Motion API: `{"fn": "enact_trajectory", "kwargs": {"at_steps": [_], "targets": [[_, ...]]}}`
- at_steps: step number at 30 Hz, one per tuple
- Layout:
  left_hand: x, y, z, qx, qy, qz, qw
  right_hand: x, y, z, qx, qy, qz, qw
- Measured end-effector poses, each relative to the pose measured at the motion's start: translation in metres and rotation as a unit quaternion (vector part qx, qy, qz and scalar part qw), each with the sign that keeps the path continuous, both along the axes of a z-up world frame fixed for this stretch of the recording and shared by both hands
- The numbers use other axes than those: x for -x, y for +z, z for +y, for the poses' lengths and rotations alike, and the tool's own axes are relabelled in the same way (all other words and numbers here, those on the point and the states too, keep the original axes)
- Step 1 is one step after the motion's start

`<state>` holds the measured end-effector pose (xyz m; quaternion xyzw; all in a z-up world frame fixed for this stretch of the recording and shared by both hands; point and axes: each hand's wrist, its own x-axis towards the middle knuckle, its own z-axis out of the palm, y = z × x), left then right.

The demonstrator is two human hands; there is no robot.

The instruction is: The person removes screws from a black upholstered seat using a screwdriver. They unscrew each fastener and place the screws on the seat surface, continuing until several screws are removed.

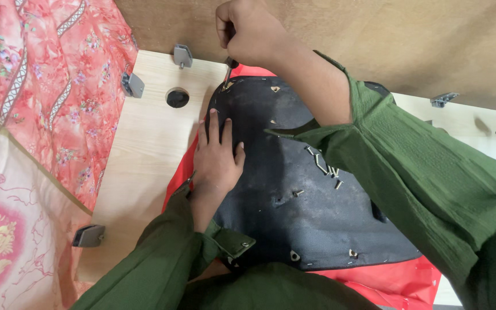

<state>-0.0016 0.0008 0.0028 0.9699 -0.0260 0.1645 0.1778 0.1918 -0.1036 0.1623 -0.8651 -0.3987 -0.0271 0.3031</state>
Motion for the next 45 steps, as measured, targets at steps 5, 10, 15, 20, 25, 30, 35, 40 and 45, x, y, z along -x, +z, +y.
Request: {"fn": "enact_trajectory", "kwargs": {"at_steps": [5, 10, 15, 20, 25, 30, 35, 40, 45], "targets": [[0.0, 0.0, 0.0, -0.011, -0.007, -0.02, 1.0, 0.003, 0.008, 0.002, 0.059, -0.021, 0.019, 0.998], [-0.002, -0.003, 0.0, -0.024, -0.007, 0.012, 1.0, 0.009, 0.008, 0.007, 0.072, -0.048, 0.018, 0.996], [-0.003, 0.0, -0.002, -0.041, -0.013, 0.003, 0.999, 0.009, -0.003, 0.008, 0.066, -0.066, -0.059, 0.994], [-0.001, 0.013, -0.007, -0.083, -0.041, -0.02, 0.995, 0.001, -0.009, 0.007, 0.199, -0.1, -0.251, 0.942], [0.006, 0.038, -0.062, -0.009, -0.179, -0.003, 0.984, -0.01, -0.011, -0.002, 0.116, -0.029, -0.13, 0.984], [0.008, 0.056, -0.177, 0.305, -0.107, 0.333, 0.886, -0.003, -0.017, -0.003, 0.086, -0.036, -0.134, 0.987], [0.002, 0.05, -0.234, 0.368, -0.176, 0.329, 0.852, 0.014, -0.016, -0.007, 0.042, -0.071, -0.124, 0.989], [-0.002, 0.033, -0.255, 0.385, -0.253, 0.286, 0.84, 0.013, -0.015, -0.014, 0.059, -0.069, -0.104, 0.99], [0.001, 0.018, -0.257, 0.38, -0.308, 0.259, 0.833, 0.007, -0.019, -0.023, 0.033, -0.074, -0.086, 0.993]]}}
